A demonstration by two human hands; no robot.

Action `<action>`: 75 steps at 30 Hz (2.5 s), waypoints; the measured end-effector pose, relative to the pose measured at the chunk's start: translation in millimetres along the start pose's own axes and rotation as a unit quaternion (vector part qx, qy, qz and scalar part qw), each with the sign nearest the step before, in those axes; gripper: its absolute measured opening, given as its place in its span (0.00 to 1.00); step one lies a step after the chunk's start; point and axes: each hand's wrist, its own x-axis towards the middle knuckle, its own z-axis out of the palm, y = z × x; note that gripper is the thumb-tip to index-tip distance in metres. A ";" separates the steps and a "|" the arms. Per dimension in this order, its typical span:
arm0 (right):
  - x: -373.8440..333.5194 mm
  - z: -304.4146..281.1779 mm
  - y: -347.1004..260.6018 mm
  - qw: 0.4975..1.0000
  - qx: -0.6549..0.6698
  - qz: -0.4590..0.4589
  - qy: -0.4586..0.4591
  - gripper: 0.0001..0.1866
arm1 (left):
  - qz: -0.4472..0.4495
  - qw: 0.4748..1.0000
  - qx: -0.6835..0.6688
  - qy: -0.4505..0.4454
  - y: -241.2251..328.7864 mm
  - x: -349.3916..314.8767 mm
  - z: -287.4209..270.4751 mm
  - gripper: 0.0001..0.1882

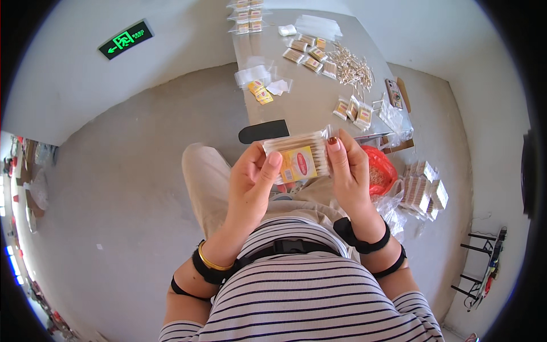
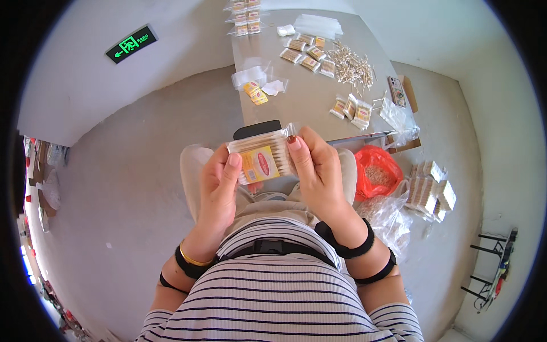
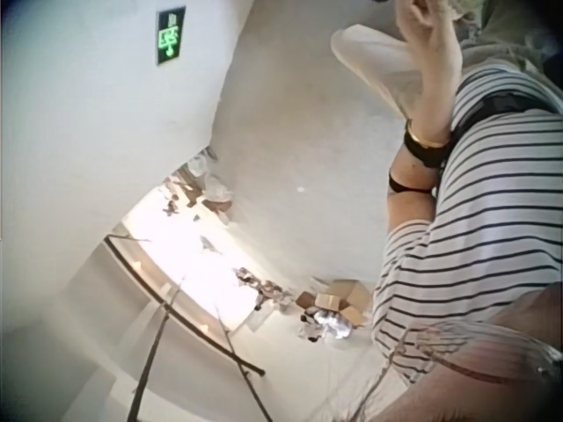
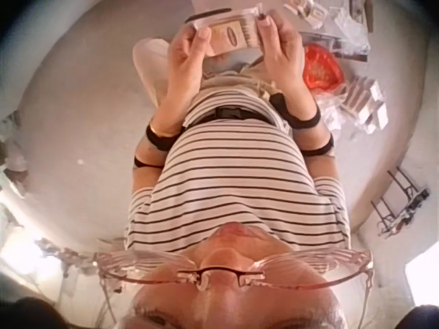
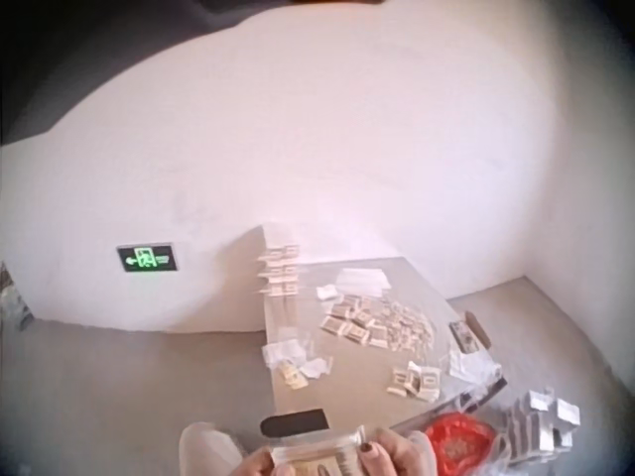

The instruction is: Packing cotton swabs into small plastic bags.

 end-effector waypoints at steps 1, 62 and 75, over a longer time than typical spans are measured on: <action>-0.7 0.2 -2.6 1.000 -0.018 0.003 -0.018 0.19 | -0.009 1.000 0.007 -0.009 0.3 -0.8 0.2 0.16; 110.5 -0.3 161.9 0.991 -0.123 0.044 0.032 0.14 | -0.230 0.960 0.150 -0.061 -96.6 71.0 -113.7 0.27; 21.0 -12.0 59.0 0.988 0.071 -0.028 -0.134 0.16 | 0.195 0.918 0.266 -0.220 23.0 69.9 11.5 0.13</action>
